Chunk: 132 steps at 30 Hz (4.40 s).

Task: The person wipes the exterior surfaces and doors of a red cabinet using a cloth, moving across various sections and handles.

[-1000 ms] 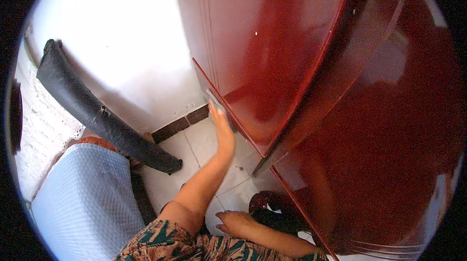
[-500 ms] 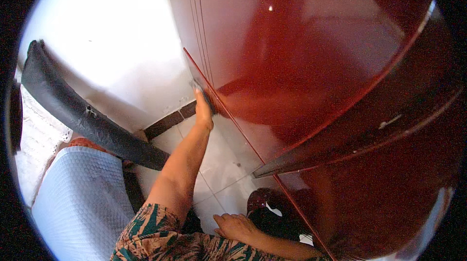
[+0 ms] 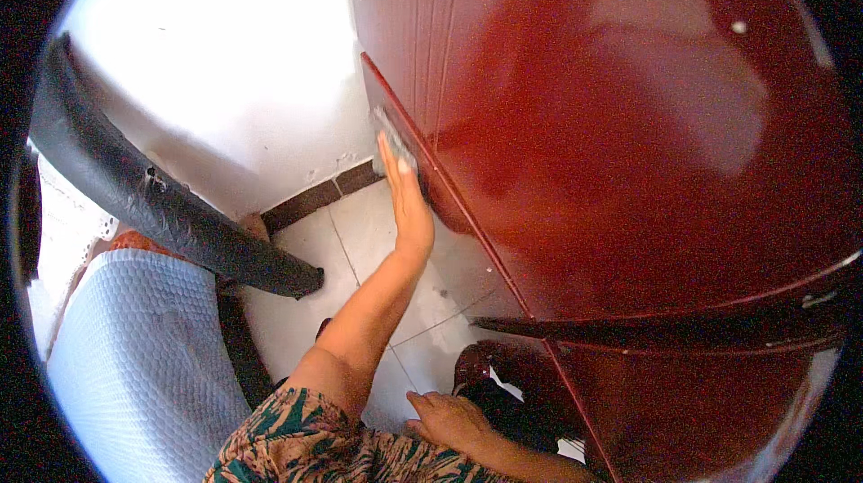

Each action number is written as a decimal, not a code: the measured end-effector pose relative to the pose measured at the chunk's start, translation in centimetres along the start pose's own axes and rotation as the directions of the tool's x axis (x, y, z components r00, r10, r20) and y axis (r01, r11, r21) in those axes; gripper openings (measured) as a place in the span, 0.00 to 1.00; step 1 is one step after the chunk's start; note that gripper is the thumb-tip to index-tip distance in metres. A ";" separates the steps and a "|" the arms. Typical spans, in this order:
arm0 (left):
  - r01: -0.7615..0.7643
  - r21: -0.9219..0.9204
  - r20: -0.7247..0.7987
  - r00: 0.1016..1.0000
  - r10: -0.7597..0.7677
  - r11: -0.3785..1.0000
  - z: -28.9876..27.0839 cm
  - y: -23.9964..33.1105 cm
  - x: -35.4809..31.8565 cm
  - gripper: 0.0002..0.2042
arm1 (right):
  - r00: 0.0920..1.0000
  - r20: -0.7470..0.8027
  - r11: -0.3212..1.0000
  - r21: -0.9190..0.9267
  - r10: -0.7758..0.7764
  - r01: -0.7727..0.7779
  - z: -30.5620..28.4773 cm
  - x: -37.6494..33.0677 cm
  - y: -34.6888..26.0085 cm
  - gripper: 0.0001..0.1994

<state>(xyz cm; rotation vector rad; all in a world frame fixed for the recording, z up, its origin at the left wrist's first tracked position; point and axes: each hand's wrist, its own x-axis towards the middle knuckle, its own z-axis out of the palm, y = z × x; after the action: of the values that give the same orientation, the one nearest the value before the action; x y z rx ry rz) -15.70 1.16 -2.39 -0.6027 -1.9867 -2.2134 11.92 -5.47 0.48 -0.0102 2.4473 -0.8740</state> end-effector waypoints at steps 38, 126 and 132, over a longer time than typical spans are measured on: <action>0.286 -0.133 -0.007 0.957 -0.290 0.949 1.1 -2.7 -10.9 0.34 | 0.998 -0.044 0.998 -0.042 0.041 -0.043 1.2 -0.1 -0.4 0.25; 0.408 -0.055 0.859 0.485 -0.165 0.911 -6.4 18.1 -21.5 0.21 | 0.348 -0.937 0.996 -0.051 -0.022 -0.075 0.3 -16.6 -3.5 0.20; 0.275 -0.072 0.923 0.382 -0.041 0.959 -6.2 16.2 -18.0 0.17 | 0.713 -0.657 0.570 -0.693 -0.245 -0.442 -1.1 -13.5 -3.2 0.21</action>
<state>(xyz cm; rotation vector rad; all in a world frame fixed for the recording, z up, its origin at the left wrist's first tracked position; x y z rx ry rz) 4.94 -10.38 5.81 -2.1974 -2.2138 -2.4638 22.45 -4.89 9.60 0.1701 3.2979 0.5795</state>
